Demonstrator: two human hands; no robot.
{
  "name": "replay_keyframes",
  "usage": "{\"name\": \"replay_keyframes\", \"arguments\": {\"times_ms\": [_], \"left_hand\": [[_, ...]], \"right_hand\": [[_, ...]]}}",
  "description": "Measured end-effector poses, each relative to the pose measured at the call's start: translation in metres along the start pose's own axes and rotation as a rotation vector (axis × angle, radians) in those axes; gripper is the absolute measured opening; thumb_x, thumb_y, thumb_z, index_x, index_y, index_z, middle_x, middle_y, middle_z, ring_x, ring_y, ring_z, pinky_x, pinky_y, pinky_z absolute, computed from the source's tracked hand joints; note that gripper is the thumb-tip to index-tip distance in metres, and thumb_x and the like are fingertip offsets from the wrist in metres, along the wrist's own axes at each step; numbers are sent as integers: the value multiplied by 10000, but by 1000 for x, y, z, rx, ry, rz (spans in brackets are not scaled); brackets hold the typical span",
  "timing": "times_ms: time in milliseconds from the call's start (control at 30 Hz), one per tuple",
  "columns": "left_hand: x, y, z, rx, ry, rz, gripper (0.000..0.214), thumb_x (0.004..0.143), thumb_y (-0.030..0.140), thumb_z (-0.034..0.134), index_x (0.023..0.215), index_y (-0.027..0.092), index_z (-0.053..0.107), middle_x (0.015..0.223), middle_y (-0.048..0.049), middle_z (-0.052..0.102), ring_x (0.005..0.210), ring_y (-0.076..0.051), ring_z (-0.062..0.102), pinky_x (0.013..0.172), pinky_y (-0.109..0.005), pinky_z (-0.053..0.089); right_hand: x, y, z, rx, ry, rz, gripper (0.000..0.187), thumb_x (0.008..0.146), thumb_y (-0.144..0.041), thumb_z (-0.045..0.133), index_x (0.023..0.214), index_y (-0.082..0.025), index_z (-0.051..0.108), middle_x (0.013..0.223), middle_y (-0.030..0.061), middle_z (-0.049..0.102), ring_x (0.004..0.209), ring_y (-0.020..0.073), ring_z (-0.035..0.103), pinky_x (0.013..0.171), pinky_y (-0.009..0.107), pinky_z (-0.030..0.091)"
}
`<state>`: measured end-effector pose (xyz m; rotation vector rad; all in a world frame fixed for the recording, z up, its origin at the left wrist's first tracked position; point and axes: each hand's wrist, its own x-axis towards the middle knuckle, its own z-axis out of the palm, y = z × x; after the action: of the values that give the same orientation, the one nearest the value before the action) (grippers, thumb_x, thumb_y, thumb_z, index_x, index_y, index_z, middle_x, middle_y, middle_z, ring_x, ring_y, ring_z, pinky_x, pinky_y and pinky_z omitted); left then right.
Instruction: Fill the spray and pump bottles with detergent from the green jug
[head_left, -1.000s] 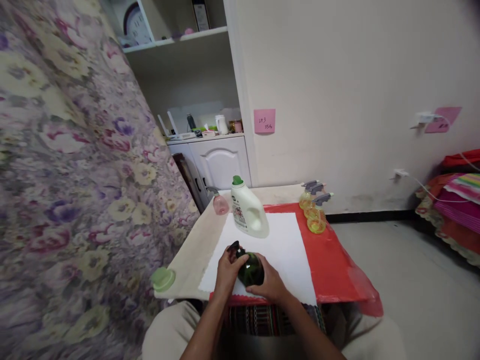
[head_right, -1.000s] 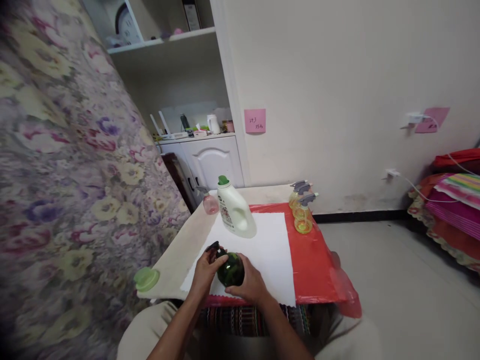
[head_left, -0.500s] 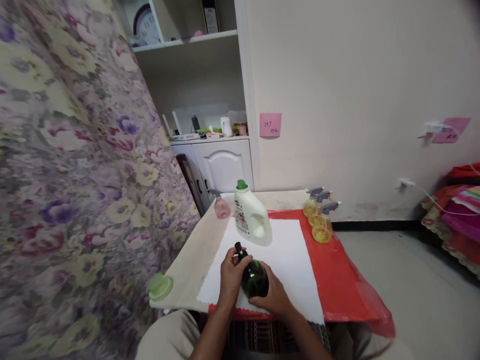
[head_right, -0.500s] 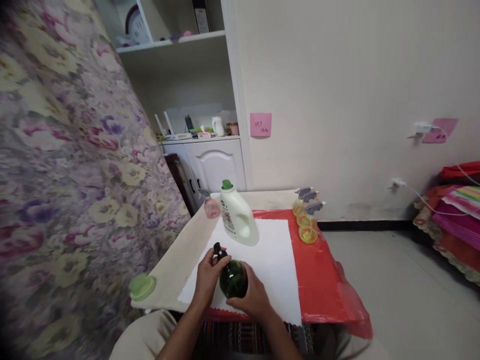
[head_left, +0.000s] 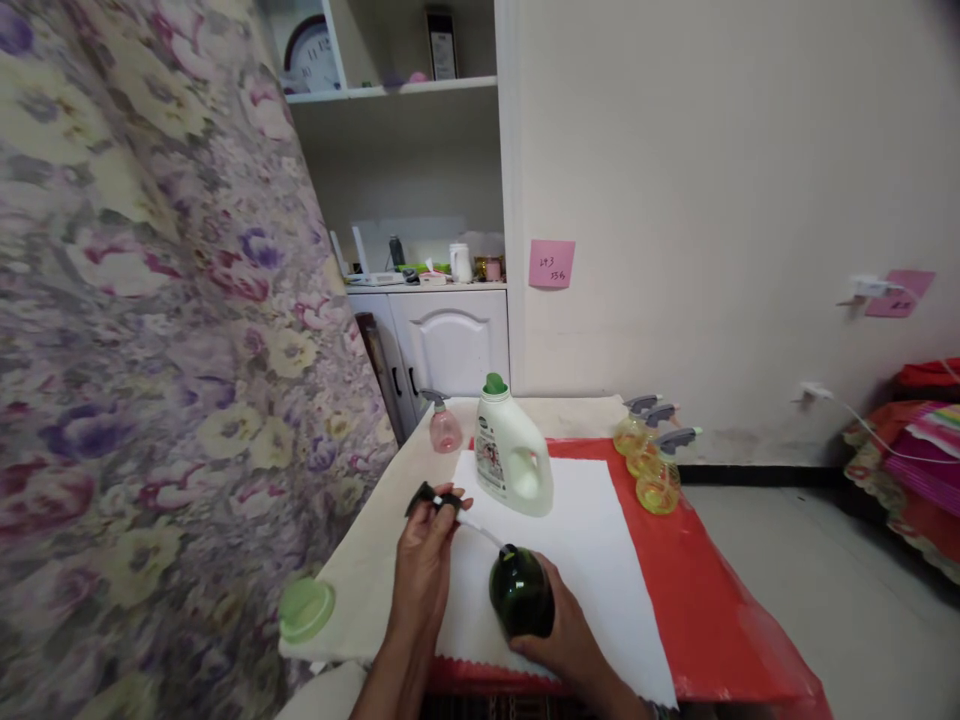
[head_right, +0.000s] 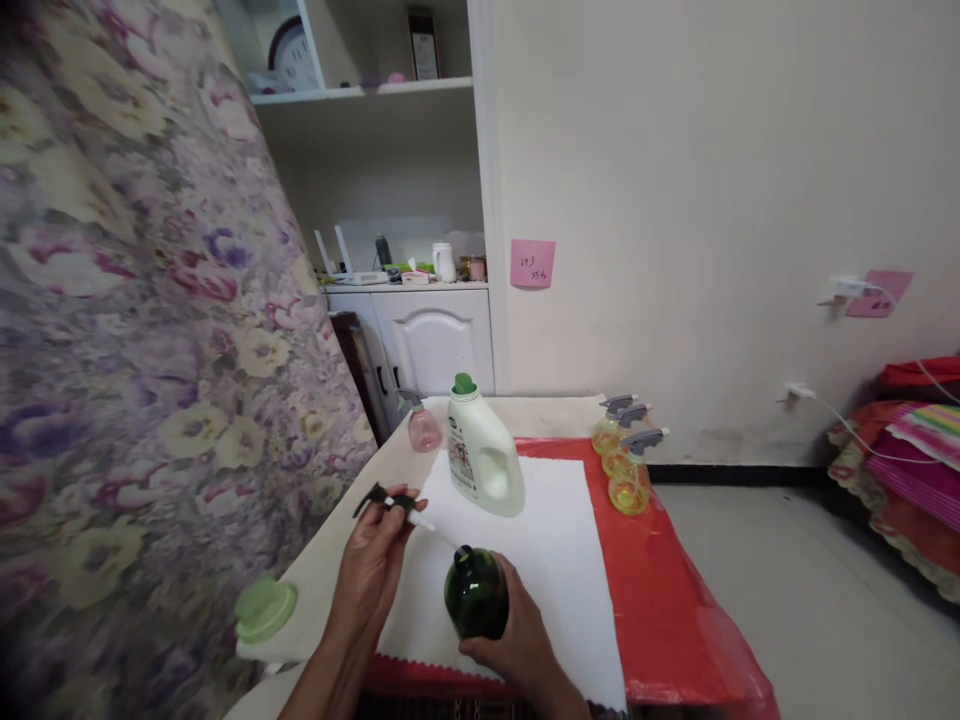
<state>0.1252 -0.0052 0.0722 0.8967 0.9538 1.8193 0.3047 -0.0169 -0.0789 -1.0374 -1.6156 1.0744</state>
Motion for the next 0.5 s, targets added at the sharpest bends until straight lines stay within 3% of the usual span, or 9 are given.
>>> {"name": "replay_keyframes", "arguments": {"times_ms": [200, 300, 400, 500], "left_hand": [[29, 7, -50, 80, 91, 118, 350, 763, 455, 693, 1061, 290, 619, 1072, 27, 679, 969, -138, 658, 937, -278, 476], [39, -4, -75, 276, 109, 116, 398, 776, 471, 671, 1101, 247, 620, 1093, -15, 685, 917, -169, 668, 879, -293, 489], [49, -19, -93, 549, 40, 130, 364, 807, 463, 624, 1063, 206, 651, 1091, -67, 692, 997, -234, 639, 883, -331, 463], [59, -34, -104, 842, -111, 173, 292, 839, 415, 571, 1031, 219, 671, 1078, -86, 693, 1073, -283, 597, 924, -394, 405]], "right_hand": [[-1, 2, 3, 101, 32, -21, 941, 594, -303, 758, 1391, -262, 260, 1459, 111, 446, 1380, 326, 392, 1169, 524, 278], [1, 16, 4, -22, 95, -48, 966, 555, -286, 768, 1384, -260, 272, 1435, 134, 449, 1363, 378, 392, 1157, 575, 272], [4, 34, 5, -136, 105, -31, 1019, 510, -225, 784, 1397, -270, 285, 1429, 135, 454, 1361, 393, 390, 1154, 578, 284], [6, 46, 8, -130, 121, 8, 998, 520, -298, 792, 1404, -289, 329, 1435, 113, 479, 1350, 384, 423, 1138, 520, 353]]}}
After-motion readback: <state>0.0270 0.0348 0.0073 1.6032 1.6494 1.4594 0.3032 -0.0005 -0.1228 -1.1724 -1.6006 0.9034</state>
